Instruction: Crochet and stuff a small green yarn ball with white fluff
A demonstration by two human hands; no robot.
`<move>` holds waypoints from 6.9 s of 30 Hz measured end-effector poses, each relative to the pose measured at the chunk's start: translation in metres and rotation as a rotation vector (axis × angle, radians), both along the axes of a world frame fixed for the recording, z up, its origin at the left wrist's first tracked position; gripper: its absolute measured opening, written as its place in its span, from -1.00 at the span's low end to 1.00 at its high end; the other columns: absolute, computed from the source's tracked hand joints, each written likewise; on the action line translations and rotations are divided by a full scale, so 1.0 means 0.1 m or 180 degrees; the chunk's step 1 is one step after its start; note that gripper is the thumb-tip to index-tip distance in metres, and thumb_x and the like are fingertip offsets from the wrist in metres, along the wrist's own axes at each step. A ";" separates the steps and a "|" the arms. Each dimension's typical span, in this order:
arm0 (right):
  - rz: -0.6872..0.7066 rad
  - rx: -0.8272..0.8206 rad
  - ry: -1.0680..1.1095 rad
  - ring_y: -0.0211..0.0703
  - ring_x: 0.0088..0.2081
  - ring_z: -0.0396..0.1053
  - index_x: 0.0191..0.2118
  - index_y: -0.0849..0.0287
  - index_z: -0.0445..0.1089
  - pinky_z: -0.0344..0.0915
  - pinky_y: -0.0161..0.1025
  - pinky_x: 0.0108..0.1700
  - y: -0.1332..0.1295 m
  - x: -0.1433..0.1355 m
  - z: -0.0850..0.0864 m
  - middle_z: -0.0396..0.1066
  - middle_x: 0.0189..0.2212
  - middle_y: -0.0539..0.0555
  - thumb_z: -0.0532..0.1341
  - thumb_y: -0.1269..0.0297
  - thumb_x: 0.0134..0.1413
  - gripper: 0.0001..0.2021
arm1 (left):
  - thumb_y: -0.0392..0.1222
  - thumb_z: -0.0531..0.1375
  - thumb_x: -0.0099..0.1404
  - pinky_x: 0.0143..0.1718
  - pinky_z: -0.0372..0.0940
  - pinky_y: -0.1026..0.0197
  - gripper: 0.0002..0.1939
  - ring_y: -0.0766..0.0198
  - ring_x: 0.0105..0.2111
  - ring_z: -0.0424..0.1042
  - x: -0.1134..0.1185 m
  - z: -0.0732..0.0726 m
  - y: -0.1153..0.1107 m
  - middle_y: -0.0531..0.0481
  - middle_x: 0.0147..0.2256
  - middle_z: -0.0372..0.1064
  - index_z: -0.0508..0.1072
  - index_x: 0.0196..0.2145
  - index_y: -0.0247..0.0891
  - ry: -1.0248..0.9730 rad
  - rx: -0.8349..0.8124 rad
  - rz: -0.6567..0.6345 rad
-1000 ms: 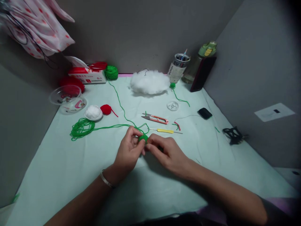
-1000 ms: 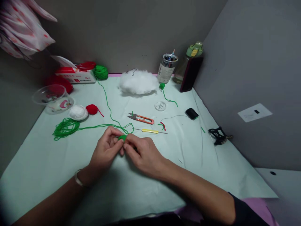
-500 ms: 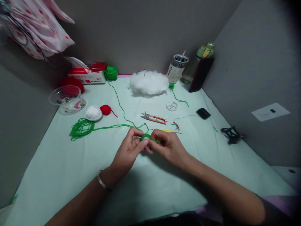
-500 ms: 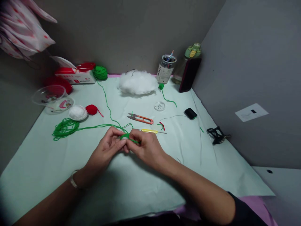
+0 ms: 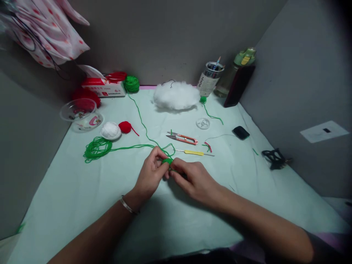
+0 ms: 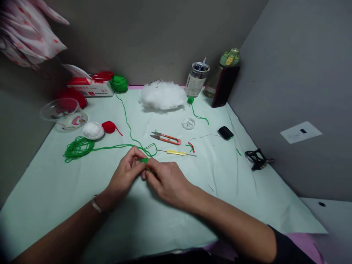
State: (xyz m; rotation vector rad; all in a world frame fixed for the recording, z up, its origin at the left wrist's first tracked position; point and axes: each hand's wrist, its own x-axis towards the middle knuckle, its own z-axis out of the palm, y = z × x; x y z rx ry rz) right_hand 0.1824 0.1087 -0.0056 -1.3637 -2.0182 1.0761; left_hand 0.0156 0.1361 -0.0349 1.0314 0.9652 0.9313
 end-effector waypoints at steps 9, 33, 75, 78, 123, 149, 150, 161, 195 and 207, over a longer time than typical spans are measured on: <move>-0.0272 -0.0358 0.0824 -0.28 -0.43 0.11 -0.37 0.11 0.23 0.07 -0.28 -0.35 0.05 0.01 -0.01 0.15 -0.49 -0.11 0.15 0.23 0.37 -0.77 | -0.27 0.39 0.16 -0.22 0.35 0.25 -0.71 0.29 -0.30 0.48 0.00 0.04 -0.05 0.06 -0.32 0.46 0.37 -0.22 -0.22 -0.0231 0.0179 0.0688; -0.0233 0.1202 -0.1102 -0.06 -0.13 0.39 -0.07 0.16 0.45 0.24 -0.18 -0.13 0.22 0.22 -0.13 0.49 -0.12 0.18 0.04 0.39 0.44 -0.78 | -0.21 0.43 0.24 -0.09 0.38 0.26 -0.72 0.32 -0.25 0.56 -0.20 0.00 0.08 0.14 -0.32 0.44 0.46 -0.15 -0.20 -0.0496 0.0060 0.0916; -0.0366 -0.3153 0.3163 -0.56 -0.74 -0.24 -0.23 0.27 0.51 -0.21 -0.46 -0.70 0.20 0.07 0.01 0.20 -0.66 -0.21 0.33 0.21 0.23 -0.80 | -0.18 0.38 0.24 -0.19 0.44 0.20 -0.73 0.27 -0.32 0.55 -0.07 -0.06 -0.02 -0.03 -0.25 0.55 0.41 -0.17 -0.24 0.0131 0.0445 0.0649; -0.0352 -0.3228 0.3186 -0.61 -0.75 -0.25 -0.23 0.27 0.48 -0.22 -0.50 -0.71 0.20 0.07 -0.01 0.28 -0.60 -0.19 0.36 0.22 0.21 -0.81 | -0.20 0.35 0.28 -0.15 0.42 0.20 -0.77 0.26 -0.28 0.55 -0.07 -0.08 -0.04 -0.04 -0.23 0.55 0.42 -0.15 -0.22 0.0389 0.0652 0.0663; -0.0247 -0.2761 0.2978 -0.53 -0.79 -0.17 -0.31 0.24 0.45 -0.21 -0.45 -0.70 0.17 0.05 0.01 0.21 -0.70 -0.20 0.25 0.21 0.25 -0.81 | -0.22 0.33 0.32 -0.11 0.46 0.20 -0.77 0.32 -0.31 0.55 -0.05 -0.07 -0.10 -0.08 -0.14 0.58 0.47 -0.07 -0.23 0.0037 0.0609 0.0579; 0.0478 -0.3014 0.2701 -0.47 -0.77 -0.18 -0.22 0.25 0.42 -0.20 -0.40 -0.69 0.13 0.06 0.01 0.17 -0.70 -0.22 0.17 0.22 0.31 -0.81 | -0.24 0.23 0.36 0.01 0.33 0.15 -0.80 0.16 -0.08 0.51 -0.13 -0.04 -0.01 -0.06 -0.09 0.58 0.55 -0.07 -0.19 0.0866 0.0934 0.0454; 0.0627 -0.3179 0.2800 -0.48 -0.78 -0.16 -0.22 0.27 0.44 -0.19 -0.41 -0.70 0.13 0.07 0.00 0.18 -0.71 -0.21 0.20 0.24 0.28 -0.81 | -0.22 0.24 0.36 0.01 0.34 0.15 -0.82 0.17 -0.07 0.51 -0.13 -0.04 0.01 -0.06 -0.09 0.58 0.54 -0.08 -0.19 0.0779 0.0923 0.0540; -0.0109 -0.2574 0.2811 -0.53 -0.77 -0.07 -0.24 0.25 0.46 -0.24 -0.42 -0.69 0.15 0.05 0.00 0.34 -0.65 -0.15 0.22 0.22 0.30 -0.82 | -0.21 0.28 0.36 -0.10 0.38 0.15 -0.82 0.20 -0.14 0.50 -0.09 0.02 -0.02 -0.14 -0.06 0.56 0.43 -0.10 -0.23 0.0340 0.0655 0.0475; 0.0671 -0.0879 0.0163 -0.29 -0.52 0.18 -0.15 0.17 0.43 0.15 -0.30 -0.42 0.03 0.20 0.21 0.30 -0.51 -0.05 0.04 0.22 0.45 -0.75 | -0.20 0.33 0.32 -0.06 0.39 0.22 -0.81 0.29 -0.17 0.49 -0.20 -0.05 0.12 0.04 -0.13 0.49 0.44 -0.13 -0.18 0.0086 0.0338 0.0689; -0.0145 -0.0507 0.0464 -0.14 -0.27 0.43 -0.04 0.13 0.43 0.35 -0.19 -0.20 0.12 0.17 0.02 0.52 -0.28 0.05 0.22 0.16 0.36 -0.81 | -0.13 0.35 0.32 -0.10 0.38 0.20 -0.75 0.22 -0.18 0.51 -0.11 0.01 0.01 -0.03 -0.17 0.55 0.54 -0.06 -0.20 0.0209 0.0212 0.0200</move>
